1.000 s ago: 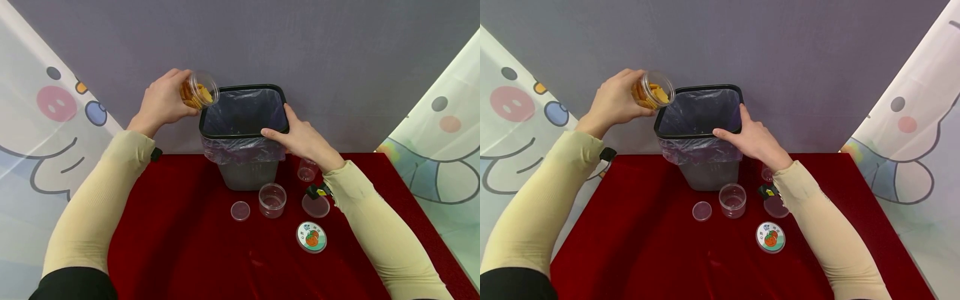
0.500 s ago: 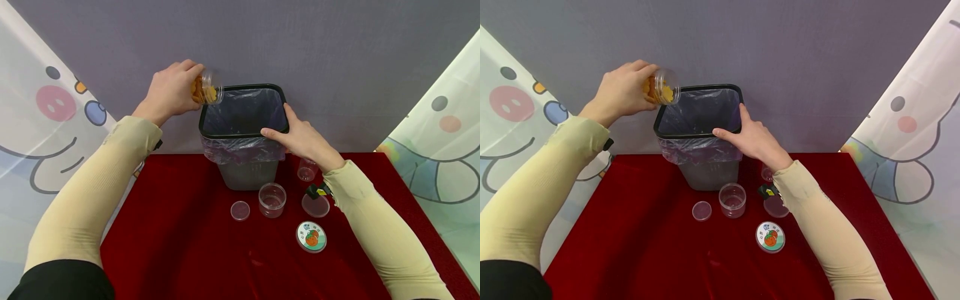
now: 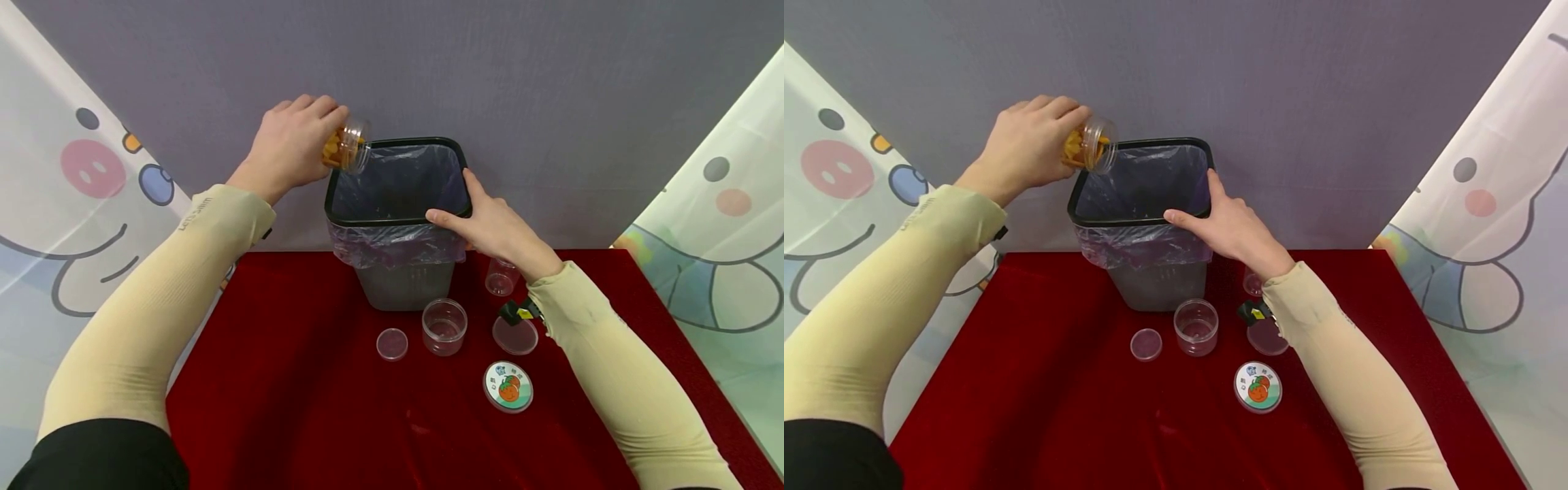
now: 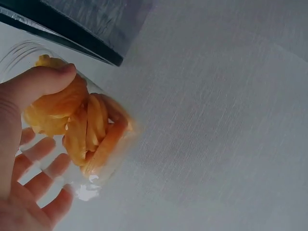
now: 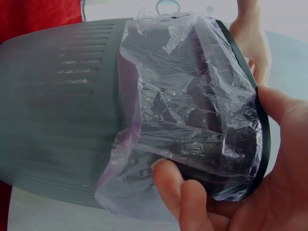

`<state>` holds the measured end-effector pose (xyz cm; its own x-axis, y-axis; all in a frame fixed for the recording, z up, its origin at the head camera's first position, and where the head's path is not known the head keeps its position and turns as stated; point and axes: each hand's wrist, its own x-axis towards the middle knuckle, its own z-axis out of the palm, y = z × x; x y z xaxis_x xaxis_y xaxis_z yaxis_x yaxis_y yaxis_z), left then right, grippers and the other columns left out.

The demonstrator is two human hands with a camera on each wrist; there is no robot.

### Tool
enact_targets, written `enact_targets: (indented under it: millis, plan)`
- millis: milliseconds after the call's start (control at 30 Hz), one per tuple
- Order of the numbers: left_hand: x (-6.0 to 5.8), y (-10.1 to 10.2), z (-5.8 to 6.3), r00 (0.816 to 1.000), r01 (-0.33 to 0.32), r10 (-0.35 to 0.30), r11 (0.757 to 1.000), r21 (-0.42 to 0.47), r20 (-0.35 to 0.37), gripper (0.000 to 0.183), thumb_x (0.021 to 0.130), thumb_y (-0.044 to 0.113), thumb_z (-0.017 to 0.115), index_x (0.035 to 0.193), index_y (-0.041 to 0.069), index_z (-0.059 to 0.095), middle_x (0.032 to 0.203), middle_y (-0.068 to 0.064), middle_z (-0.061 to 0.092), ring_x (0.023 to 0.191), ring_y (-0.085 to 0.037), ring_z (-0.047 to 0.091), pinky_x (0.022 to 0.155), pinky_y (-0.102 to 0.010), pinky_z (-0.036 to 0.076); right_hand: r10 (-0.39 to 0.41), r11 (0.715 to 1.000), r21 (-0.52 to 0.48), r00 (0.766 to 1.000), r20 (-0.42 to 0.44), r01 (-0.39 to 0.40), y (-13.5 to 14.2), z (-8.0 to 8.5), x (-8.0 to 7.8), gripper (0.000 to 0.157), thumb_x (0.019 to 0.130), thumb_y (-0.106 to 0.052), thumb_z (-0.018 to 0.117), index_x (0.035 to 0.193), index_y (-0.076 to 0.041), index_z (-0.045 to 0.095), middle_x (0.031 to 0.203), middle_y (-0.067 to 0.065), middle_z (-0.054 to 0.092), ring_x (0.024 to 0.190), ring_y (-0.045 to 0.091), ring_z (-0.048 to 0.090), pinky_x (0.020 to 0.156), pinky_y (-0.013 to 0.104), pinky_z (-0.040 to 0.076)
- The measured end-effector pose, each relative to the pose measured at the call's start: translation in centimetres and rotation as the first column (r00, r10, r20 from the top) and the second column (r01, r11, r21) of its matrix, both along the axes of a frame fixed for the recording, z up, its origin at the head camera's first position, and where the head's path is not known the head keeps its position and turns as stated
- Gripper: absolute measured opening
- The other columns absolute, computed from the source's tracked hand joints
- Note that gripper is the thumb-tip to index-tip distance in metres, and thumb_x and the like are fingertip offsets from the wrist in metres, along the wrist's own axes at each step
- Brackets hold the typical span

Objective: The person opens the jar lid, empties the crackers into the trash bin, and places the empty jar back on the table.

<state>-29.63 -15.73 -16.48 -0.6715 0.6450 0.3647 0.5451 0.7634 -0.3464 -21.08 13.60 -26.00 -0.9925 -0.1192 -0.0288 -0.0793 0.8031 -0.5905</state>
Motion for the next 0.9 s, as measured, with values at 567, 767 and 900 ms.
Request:
enact_targets:
  millis: [567, 767, 900]
  plan:
    - [0.02, 0.53, -0.18, 0.966, 0.082, -0.133, 0.97, -0.228, -0.221, 0.075, 0.073, 0.013, 0.079, 0.138, 0.009, 0.041, 0.129, -0.016, 0.046, 0.122, -0.034, 0.04, 0.103, -0.048, 0.031, -0.001, 1.0, -0.001, 1.0, 0.003, 0.001, 0.11, -0.08, 0.01, 0.114, 0.067, -0.087, 0.041, 0.148, -0.03, -0.015, 0.081, 0.012, 0.066, 0.063, 0.018, 0.064, 0.079, 0.047, 0.049]
    - [0.01, 0.75, -0.52, 0.945, 0.087, -0.17, 0.954, -0.286, -0.28, 0.077, 0.071, 0.009, 0.08, 0.138, 0.012, 0.043, 0.131, -0.014, 0.045, 0.124, -0.032, 0.038, 0.107, -0.047, 0.026, 0.002, 1.0, -0.011, 1.0, -0.001, -0.002, -0.03, -0.22, -0.17, 0.115, 0.066, -0.087, 0.042, 0.148, -0.029, -0.014, 0.078, 0.011, 0.065, 0.061, 0.018, 0.063, 0.075, 0.043, 0.049]
    - [0.02, 0.83, -0.77, 0.932, 0.086, -0.198, 0.934, -0.346, -0.304, 0.084, 0.066, 0.003, 0.081, 0.139, 0.014, 0.041, 0.136, -0.014, 0.04, 0.128, -0.032, 0.032, 0.111, -0.046, 0.018, 0.005, 1.0, -0.009, 1.0, 0.002, -0.005, -0.11, -0.26, -0.16, 0.116, 0.066, -0.088, 0.042, 0.148, -0.029, -0.014, 0.077, 0.011, 0.065, 0.061, 0.018, 0.063, 0.075, 0.043, 0.05]
